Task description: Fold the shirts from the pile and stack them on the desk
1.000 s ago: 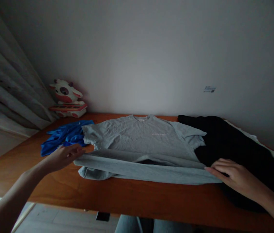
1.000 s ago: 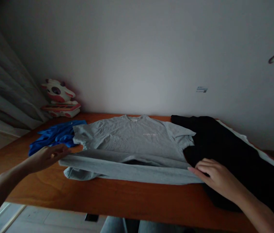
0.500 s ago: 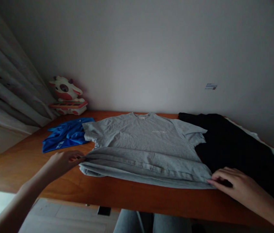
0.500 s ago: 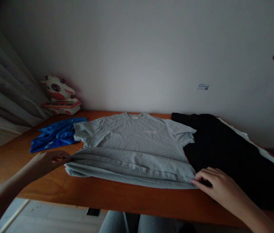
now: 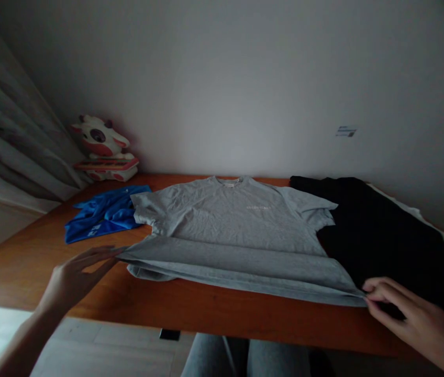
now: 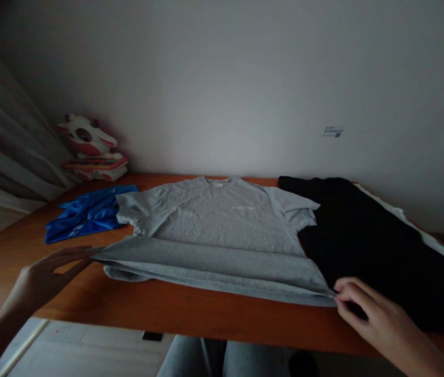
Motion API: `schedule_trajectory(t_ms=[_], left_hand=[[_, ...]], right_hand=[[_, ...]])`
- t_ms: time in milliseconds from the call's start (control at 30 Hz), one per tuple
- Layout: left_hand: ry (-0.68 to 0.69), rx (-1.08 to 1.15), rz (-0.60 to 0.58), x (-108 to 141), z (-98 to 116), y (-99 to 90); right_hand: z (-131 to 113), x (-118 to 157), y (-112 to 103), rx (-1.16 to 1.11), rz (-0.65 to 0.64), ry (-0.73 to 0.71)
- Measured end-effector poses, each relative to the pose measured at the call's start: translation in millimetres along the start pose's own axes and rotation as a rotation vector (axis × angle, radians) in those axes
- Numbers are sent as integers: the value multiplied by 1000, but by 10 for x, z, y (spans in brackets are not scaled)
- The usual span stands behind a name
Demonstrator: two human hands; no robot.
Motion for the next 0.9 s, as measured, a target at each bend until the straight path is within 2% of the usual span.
schedule_trajectory(t_ms=[133, 233, 367, 533, 633, 800, 900], left_hand=[[226, -73, -117, 106, 15, -14], [239, -128, -149, 129, 151, -37], [289, -58, -227, 94, 565, 34], [424, 66, -376, -37, 1169, 339], [469, 110, -455, -122, 1376, 491], [489, 220, -450, -240, 1421, 509], [499, 228, -336, -295, 1392, 470]], right_hand=[[-22, 88, 53, 66, -93, -58], [-132, 35, 62, 101, -127, -57], [-433, -163, 117, 60, -102, -36], [-806, -468, 401, -126, -125, 20], [-907, -578, 548, -202, -163, 43], [-974, -665, 530, -295, -149, 15], [-1004, -709, 412, -213, 14, -7]])
Point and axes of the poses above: each hand's wrist, its own x-axis away from the middle knuckle, its own y-axis out of the palm, z = x × y, the point moved 2 cm from there along -x, towards the middle knuckle, and after that the axes turned 1 degree about -y, right-handed, at the moved point
